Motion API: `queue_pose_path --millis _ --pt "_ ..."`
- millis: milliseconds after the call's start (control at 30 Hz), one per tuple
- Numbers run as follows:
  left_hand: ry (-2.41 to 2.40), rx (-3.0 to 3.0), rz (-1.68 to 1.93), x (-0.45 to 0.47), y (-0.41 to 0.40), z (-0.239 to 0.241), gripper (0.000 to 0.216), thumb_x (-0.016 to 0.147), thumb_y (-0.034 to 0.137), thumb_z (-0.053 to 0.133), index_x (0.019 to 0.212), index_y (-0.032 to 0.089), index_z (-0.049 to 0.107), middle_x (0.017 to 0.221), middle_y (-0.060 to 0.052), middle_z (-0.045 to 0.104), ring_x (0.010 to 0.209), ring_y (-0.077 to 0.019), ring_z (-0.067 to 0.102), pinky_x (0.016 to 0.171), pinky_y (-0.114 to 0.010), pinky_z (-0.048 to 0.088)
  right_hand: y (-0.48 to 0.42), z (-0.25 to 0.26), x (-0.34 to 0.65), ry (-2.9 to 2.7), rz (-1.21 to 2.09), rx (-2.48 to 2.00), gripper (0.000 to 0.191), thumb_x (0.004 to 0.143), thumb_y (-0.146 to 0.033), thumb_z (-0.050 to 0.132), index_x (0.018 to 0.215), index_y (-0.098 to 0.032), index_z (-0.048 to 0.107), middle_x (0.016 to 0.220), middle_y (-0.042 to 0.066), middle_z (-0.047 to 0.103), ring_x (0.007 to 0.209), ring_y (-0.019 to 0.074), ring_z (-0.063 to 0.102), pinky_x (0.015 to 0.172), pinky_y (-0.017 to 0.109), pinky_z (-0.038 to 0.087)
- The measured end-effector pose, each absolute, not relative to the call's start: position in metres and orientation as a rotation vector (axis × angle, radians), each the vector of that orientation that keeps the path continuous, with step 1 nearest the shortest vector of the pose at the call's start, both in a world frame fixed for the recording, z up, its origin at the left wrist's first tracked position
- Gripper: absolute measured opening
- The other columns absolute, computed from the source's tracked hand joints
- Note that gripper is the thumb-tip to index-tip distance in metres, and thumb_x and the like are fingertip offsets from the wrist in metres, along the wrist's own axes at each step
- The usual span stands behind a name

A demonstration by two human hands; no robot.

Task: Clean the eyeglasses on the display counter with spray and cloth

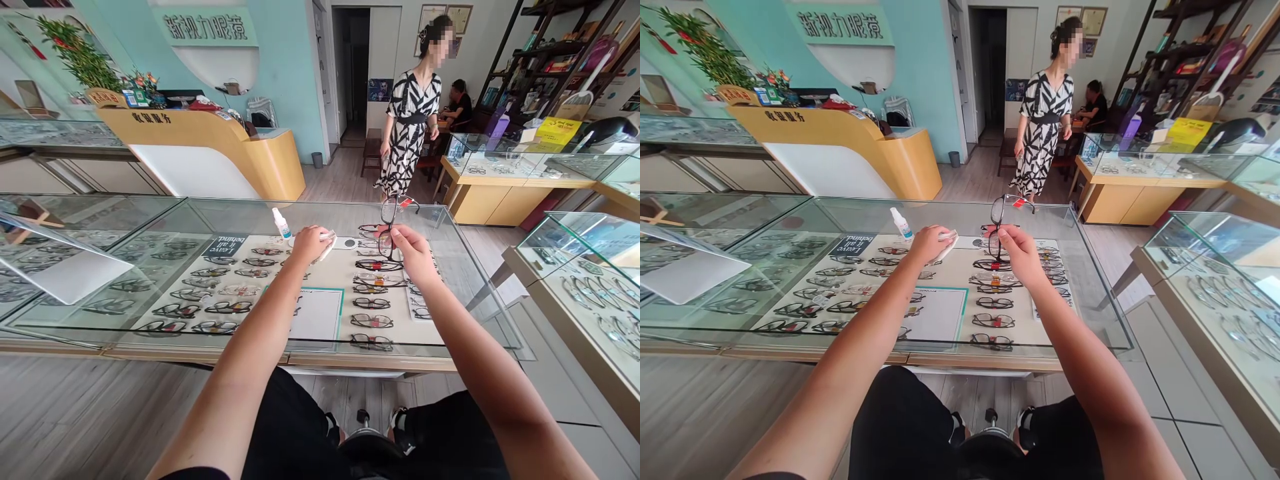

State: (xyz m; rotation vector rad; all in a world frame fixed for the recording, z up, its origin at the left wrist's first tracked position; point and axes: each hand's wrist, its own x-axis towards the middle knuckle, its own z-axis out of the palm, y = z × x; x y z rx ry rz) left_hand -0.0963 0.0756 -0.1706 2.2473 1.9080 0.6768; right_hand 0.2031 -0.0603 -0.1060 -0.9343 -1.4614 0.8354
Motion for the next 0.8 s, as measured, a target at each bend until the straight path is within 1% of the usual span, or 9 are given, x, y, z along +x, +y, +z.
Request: queue_pose_path --millis 200,333,400,467,567,633,733,800 --pt "1.913 2.243 0.681 -0.098 0.077 -0.173 0.023 0.102 0.027 0.072 0.12 0.026 0.086 0.134 -0.013 0.085 0.126 -0.0369 0.073 0.106 -0.045 0.053 -0.062 -0.103 0.201 -1.461 0.839 -0.926 0.055 0.101 -0.079 0.068 0.097 -0.027 0.084 0.093 0.005 0.074 0.086 0.0232 0.053 0.087 0.04 0.051" --pt "1.938 2.214 0.703 -0.097 0.078 -0.175 0.021 0.102 0.033 0.075 0.12 0.026 0.085 0.131 -0.014 0.086 0.122 -0.0367 0.073 0.1 -0.044 0.054 -0.062 -0.103 0.2 -1.473 0.829 -0.944 0.057 0.101 -0.081 0.067 0.098 -0.027 0.084 0.09 0.004 0.072 0.086 0.0236 0.057 0.09 0.04 0.054" --pt "1.942 2.212 0.714 -0.097 0.078 -0.176 0.02 0.103 0.035 0.074 0.117 0.025 0.085 0.133 -0.014 0.085 0.123 -0.0362 0.073 0.1 -0.044 0.054 -0.061 -0.103 0.2 -1.483 0.823 -0.949 0.059 0.101 -0.083 0.065 0.099 -0.027 0.084 0.089 0.004 0.072 0.088 0.0242 0.059 0.091 0.04 0.055" --pt "1.943 2.219 0.722 -0.096 0.077 -0.176 0.019 0.104 0.035 0.072 0.113 0.025 0.086 0.131 -0.014 0.085 0.123 -0.0363 0.072 0.102 -0.045 0.054 -0.061 -0.105 0.2 -1.491 0.818 -0.946 0.06 0.101 -0.084 0.065 0.099 -0.027 0.084 0.092 0.005 0.074 0.089 0.0244 0.06 0.092 0.04 0.056" --pt "1.947 2.229 0.727 -0.093 0.076 -0.175 0.019 0.104 0.032 0.068 0.106 0.025 0.086 0.128 -0.014 0.084 0.123 -0.0364 0.072 0.105 -0.046 0.053 -0.06 -0.108 0.198 -1.511 0.805 -0.94 0.062 0.102 -0.085 0.064 0.1 -0.027 0.083 0.103 0.006 0.08 0.089 0.0242 0.06 0.091 0.04 0.054" --pt "1.958 2.231 0.731 -0.091 0.075 -0.173 0.02 0.105 0.03 0.065 0.104 0.025 0.084 0.129 -0.014 0.084 0.124 -0.0361 0.072 0.106 -0.046 0.052 -0.06 -0.11 0.197 -1.529 0.781 -0.938 0.063 0.102 -0.086 0.063 0.1 -0.027 0.083 0.108 0.007 0.082 0.091 0.0244 0.061 0.091 0.04 0.053" --pt "2.004 2.208 0.758 -0.088 0.074 -0.17 0.024 0.108 0.027 0.056 0.111 0.023 0.08 0.126 -0.016 0.083 0.124 -0.0359 0.072 0.105 -0.046 0.05 -0.06 -0.112 0.196 -1.555 0.731 -0.949 0.063 0.103 -0.086 0.062 0.101 -0.026 0.084 0.104 0.007 0.08 0.097 0.0264 0.064 0.091 0.04 0.053" --pt "2.045 2.17 0.782 -0.087 0.074 -0.169 0.032 0.113 0.029 0.047 0.123 0.022 0.076 0.117 -0.017 0.083 0.116 -0.0356 0.074 0.1 -0.045 0.05 -0.061 -0.112 0.196 -1.565 0.717 -0.959 0.063 0.104 -0.086 0.062 0.102 -0.027 0.084 0.099 0.007 0.078 0.1 0.0277 0.066 0.091 0.04 0.053"
